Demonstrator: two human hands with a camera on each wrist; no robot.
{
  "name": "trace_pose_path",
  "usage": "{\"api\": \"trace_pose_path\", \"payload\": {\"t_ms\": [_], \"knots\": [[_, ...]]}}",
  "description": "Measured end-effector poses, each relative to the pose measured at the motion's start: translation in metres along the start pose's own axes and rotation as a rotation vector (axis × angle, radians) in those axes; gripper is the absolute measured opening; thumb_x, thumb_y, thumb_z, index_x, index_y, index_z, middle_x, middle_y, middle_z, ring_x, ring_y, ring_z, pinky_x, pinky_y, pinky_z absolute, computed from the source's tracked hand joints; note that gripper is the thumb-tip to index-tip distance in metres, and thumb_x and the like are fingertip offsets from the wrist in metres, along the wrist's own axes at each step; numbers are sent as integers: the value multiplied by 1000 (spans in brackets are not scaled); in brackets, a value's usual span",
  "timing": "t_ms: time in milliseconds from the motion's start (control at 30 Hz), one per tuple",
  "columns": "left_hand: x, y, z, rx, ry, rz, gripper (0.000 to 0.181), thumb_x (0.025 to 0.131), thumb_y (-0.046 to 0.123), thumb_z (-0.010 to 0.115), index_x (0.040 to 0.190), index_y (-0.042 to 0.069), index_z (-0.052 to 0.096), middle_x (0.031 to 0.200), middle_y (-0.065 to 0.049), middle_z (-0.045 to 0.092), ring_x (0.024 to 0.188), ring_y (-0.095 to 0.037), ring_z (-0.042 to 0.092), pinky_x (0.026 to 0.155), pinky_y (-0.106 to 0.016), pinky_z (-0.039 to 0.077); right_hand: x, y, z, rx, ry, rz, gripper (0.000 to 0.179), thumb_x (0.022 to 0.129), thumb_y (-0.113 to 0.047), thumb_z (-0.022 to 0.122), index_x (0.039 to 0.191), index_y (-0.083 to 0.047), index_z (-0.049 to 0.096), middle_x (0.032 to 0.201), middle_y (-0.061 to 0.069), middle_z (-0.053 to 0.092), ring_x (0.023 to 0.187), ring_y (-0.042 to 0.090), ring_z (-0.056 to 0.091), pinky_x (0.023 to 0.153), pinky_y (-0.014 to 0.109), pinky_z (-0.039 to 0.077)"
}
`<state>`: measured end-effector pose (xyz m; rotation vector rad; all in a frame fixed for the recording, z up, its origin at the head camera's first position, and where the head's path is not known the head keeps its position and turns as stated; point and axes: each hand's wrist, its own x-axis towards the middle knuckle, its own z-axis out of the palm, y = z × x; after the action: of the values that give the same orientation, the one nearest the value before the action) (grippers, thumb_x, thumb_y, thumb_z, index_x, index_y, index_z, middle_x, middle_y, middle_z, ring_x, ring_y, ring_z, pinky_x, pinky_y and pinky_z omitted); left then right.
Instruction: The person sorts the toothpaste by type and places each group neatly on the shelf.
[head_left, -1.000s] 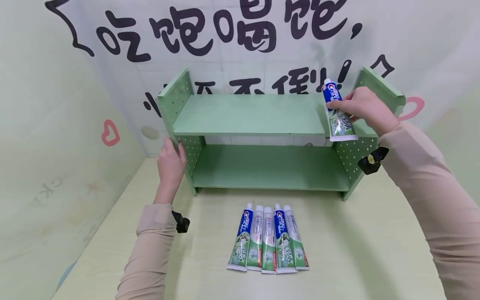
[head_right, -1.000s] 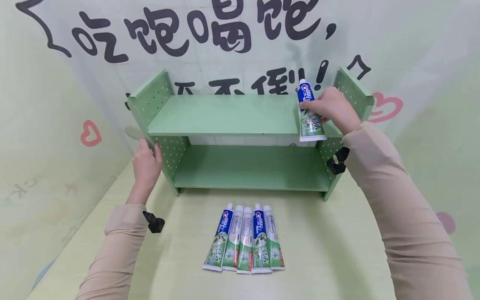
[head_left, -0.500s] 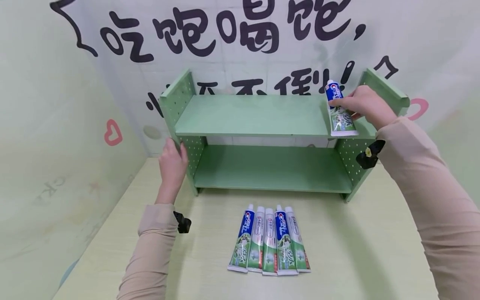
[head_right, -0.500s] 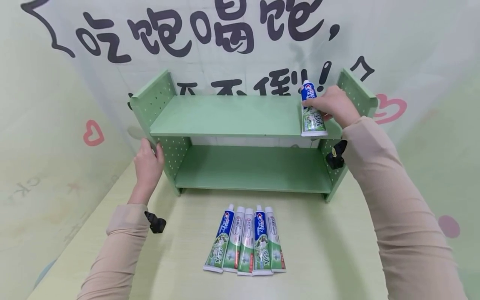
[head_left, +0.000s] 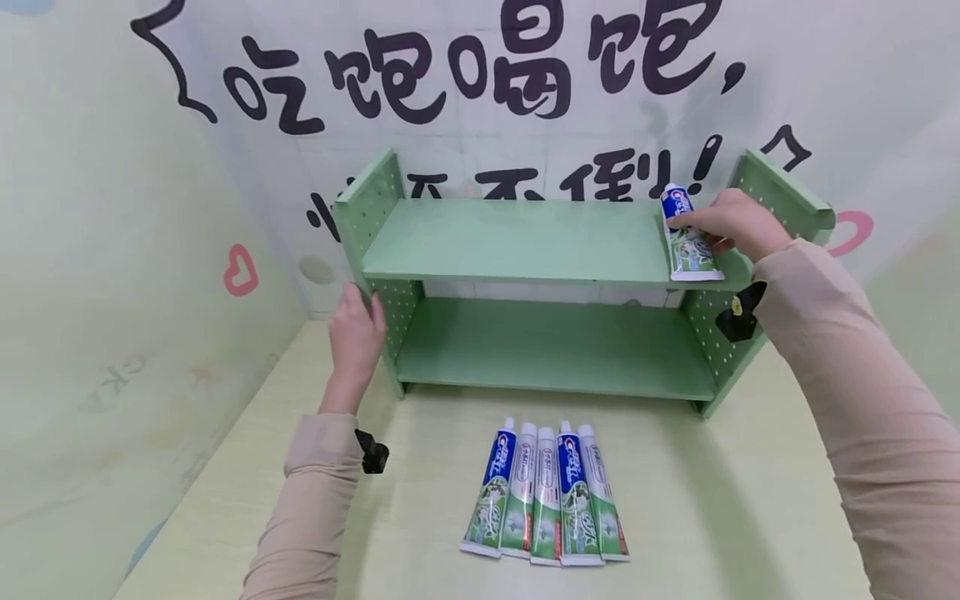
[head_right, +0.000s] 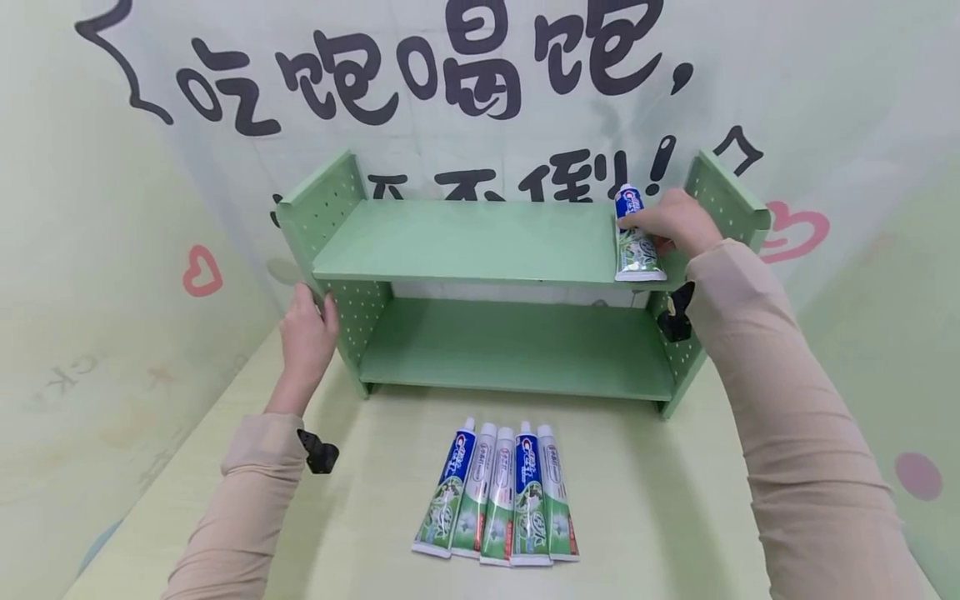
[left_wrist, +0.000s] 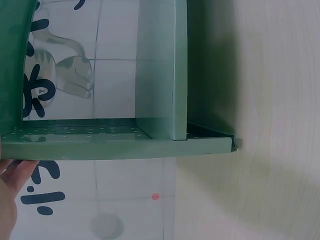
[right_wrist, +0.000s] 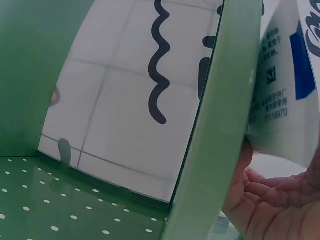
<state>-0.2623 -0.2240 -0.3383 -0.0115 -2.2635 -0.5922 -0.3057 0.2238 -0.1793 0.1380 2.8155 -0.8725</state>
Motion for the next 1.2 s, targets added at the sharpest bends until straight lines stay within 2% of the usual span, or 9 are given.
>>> {"api": "trace_pose_path", "payload": {"t_ms": [267, 633, 967, 1200], "knots": [[-2, 0, 0, 4, 0, 0, 23, 94, 13, 46, 97, -9, 47, 76, -24, 56, 65, -40, 58, 56, -45, 51, 7, 1, 2, -19, -31, 11, 46, 83, -45, 56, 86, 0, 50, 67, -2, 53, 66, 13, 52, 60, 23, 47], [-3, 0, 0, 11, -3, -2, 25, 94, 15, 46, 98, -9, 47, 79, -24, 57, 64, -39, 59, 54, -45, 51, 10, -1, 2, -83, -48, 11, 43, 84, -45, 55, 75, -3, 50, 60, -3, 52, 60, 12, 50, 57, 23, 44], [-1, 0, 0, -6, -6, -6, 25, 94, 15, 45, 98, -9, 47, 79, -25, 57, 65, -40, 59, 55, -45, 51, 10, 0, -2, -120, -98, 10, 44, 86, -48, 51, 69, -9, 44, 59, -4, 48, 58, 10, 46, 57, 23, 42], [-1, 1, -2, -18, -6, -15, 25, 94, 15, 45, 99, -10, 47, 80, -25, 57, 68, -42, 59, 58, -47, 52, 6, -1, -3, -91, -114, 0, 46, 87, -47, 51, 82, -2, 48, 69, -2, 52, 67, 11, 52, 65, 25, 50]]}}
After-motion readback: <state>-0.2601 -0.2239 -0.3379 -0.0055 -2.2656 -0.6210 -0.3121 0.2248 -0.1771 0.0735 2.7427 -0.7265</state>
